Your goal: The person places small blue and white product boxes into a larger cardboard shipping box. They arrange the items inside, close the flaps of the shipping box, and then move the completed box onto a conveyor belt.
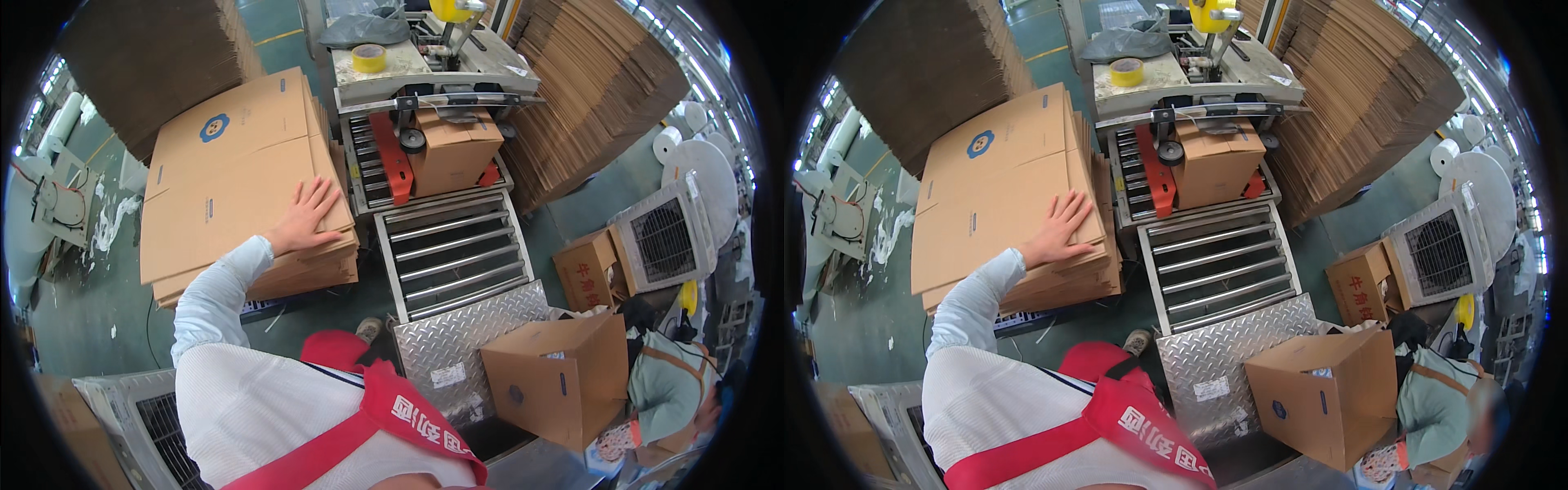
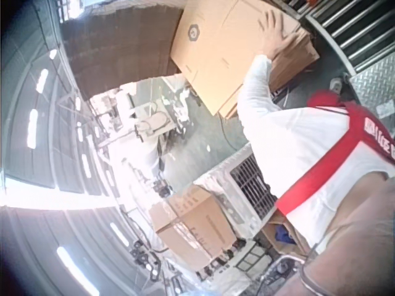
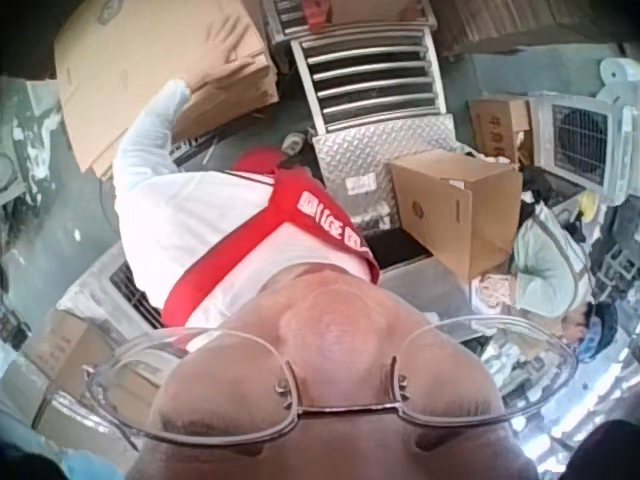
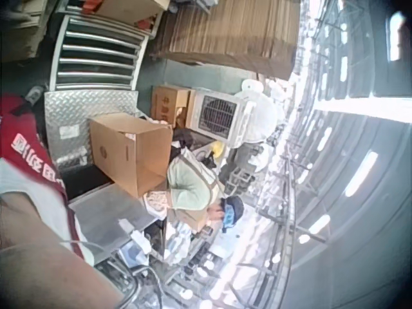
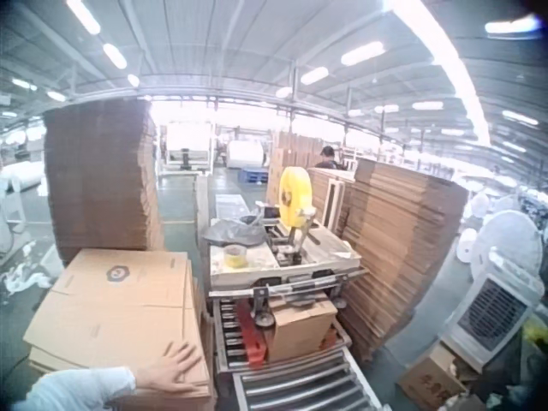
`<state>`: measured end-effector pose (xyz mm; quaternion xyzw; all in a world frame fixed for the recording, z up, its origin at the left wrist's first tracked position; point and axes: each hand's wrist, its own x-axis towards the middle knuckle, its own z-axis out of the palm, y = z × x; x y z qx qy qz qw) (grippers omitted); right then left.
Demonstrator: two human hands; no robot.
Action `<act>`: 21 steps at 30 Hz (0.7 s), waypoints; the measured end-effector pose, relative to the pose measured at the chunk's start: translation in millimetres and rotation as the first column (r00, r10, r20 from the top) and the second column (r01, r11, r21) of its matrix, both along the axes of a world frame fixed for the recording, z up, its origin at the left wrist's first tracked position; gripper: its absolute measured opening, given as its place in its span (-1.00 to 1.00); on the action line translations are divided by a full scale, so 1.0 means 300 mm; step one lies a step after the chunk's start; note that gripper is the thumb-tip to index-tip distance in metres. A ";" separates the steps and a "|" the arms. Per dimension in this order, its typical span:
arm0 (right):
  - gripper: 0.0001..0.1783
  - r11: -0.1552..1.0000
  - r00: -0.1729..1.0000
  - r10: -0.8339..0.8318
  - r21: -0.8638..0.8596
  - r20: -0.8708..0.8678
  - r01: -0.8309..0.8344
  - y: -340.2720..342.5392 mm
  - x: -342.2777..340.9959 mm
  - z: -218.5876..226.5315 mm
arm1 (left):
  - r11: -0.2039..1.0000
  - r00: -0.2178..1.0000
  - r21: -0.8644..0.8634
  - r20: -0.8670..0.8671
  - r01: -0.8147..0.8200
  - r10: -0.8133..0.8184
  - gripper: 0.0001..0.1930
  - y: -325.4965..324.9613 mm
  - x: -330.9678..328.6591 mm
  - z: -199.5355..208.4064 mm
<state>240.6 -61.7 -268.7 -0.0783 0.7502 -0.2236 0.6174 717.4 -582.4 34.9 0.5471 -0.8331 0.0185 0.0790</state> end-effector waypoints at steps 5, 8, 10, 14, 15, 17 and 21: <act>-0.76 0.992 1.000 -0.029 -0.121 0.012 0.030 0.109 -0.117 -0.038 | 0.996 0.985 0.019 0.148 0.087 -0.089 -0.18 0.212 0.082 0.015; -0.77 0.956 0.999 -0.039 -0.290 0.025 0.045 0.064 -0.189 -0.096 | 0.981 0.952 -0.088 0.270 0.171 -0.142 -0.33 0.306 0.141 0.166; -0.77 0.903 0.999 -0.035 -0.428 0.027 0.043 0.028 -0.243 -0.116 | 0.978 0.973 -0.040 0.100 -0.204 0.208 -0.52 0.335 0.140 0.322; -0.70 0.825 0.989 -0.006 -0.560 -0.151 -0.080 -0.148 -0.289 -0.012 | 0.561 0.979 -0.822 -0.178 -0.092 -0.100 -0.89 0.480 -0.128 0.904; -0.64 0.789 0.980 -0.014 -0.605 -0.197 -0.110 -0.192 -0.252 0.078 | 0.465 0.990 -0.885 -0.053 0.013 -0.128 -0.89 0.575 -0.233 1.023; -0.48 0.714 0.970 -0.079 -0.692 -0.230 -0.106 -0.229 -0.200 0.346 | 0.281 0.888 -0.872 0.293 0.400 -0.354 -0.85 0.742 -0.505 1.114; -0.14 0.434 0.887 -0.171 -0.841 -0.428 -0.322 -0.376 -0.044 0.829 | -0.294 0.602 -0.860 0.504 0.417 -0.620 -0.55 0.962 -0.931 1.210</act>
